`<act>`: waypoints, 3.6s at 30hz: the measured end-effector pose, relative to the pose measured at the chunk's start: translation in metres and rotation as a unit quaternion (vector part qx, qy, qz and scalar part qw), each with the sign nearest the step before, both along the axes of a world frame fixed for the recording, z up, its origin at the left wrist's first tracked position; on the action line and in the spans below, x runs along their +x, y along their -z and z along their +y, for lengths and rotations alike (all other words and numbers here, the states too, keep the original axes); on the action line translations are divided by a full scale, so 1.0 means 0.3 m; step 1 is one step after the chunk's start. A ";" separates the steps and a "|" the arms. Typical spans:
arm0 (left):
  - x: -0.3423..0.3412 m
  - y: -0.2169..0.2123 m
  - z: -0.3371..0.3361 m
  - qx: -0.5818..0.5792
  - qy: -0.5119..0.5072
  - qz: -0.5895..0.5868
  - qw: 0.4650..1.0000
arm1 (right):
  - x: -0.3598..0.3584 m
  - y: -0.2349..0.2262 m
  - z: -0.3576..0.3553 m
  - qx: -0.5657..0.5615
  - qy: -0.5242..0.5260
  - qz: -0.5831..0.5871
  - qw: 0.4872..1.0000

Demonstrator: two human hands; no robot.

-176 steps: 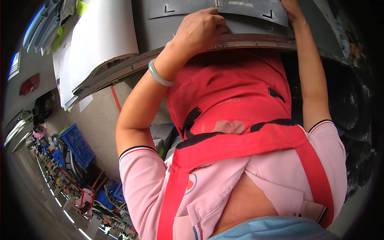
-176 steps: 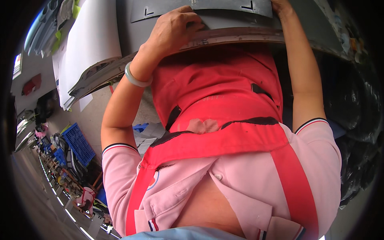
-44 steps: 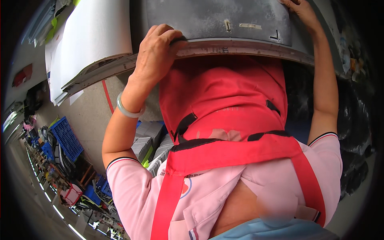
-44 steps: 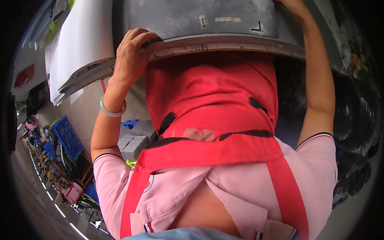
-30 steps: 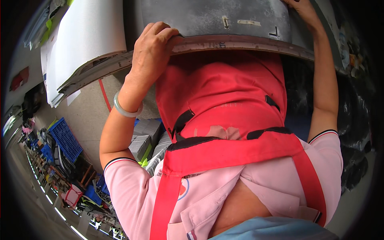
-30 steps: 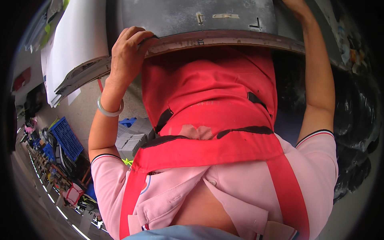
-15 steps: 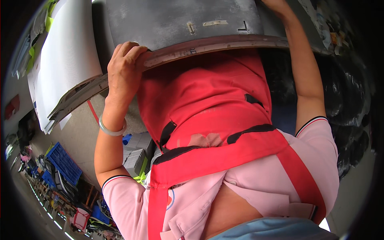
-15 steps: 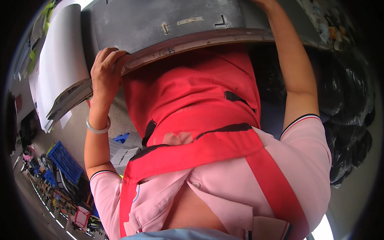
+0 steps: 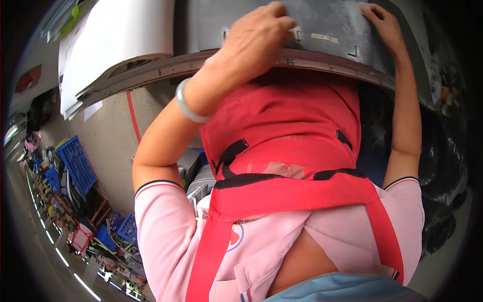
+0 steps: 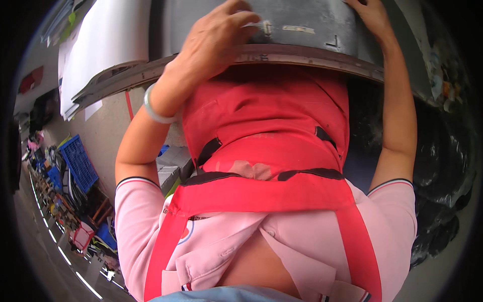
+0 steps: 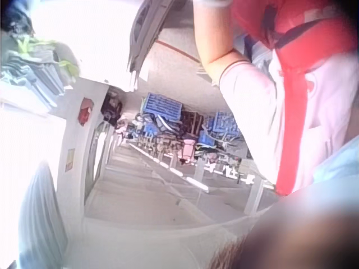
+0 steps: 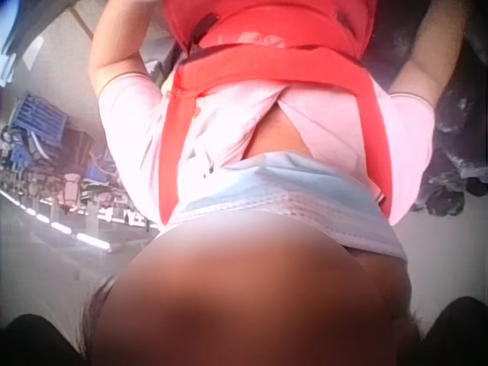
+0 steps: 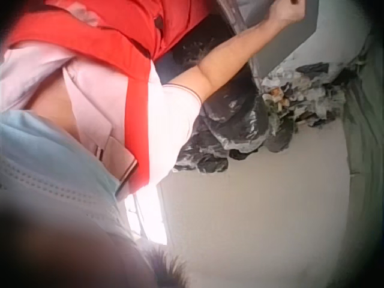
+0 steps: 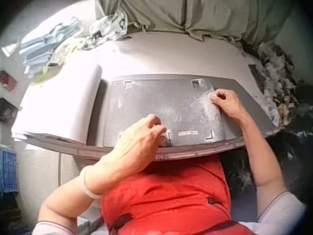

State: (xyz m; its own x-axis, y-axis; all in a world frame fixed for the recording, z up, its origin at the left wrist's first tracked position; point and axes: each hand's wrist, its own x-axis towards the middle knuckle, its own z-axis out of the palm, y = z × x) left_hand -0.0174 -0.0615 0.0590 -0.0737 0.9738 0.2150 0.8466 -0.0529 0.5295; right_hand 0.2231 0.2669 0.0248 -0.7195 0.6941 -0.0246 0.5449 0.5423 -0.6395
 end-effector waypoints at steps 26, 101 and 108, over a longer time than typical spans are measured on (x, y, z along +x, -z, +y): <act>0.097 0.130 0.224 0.027 -0.052 0.128 0.990 | 0.044 -0.121 -0.505 0.084 -0.131 0.028 0.987; 0.095 0.206 0.236 0.092 -0.070 0.099 0.988 | -1.012 -0.064 -0.376 0.160 -0.281 0.097 0.941; 0.103 0.232 0.245 0.184 -0.080 0.062 0.978 | -1.056 -0.045 -0.368 0.300 -0.267 -0.002 0.916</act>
State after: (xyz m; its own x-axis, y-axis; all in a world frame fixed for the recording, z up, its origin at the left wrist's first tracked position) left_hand 0.0136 0.0121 -0.0106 -0.1694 0.8068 0.5661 0.9163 -0.0825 0.3918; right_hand -0.0936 0.1564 0.0384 -0.9611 0.1316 0.2428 0.1002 0.9854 -0.1375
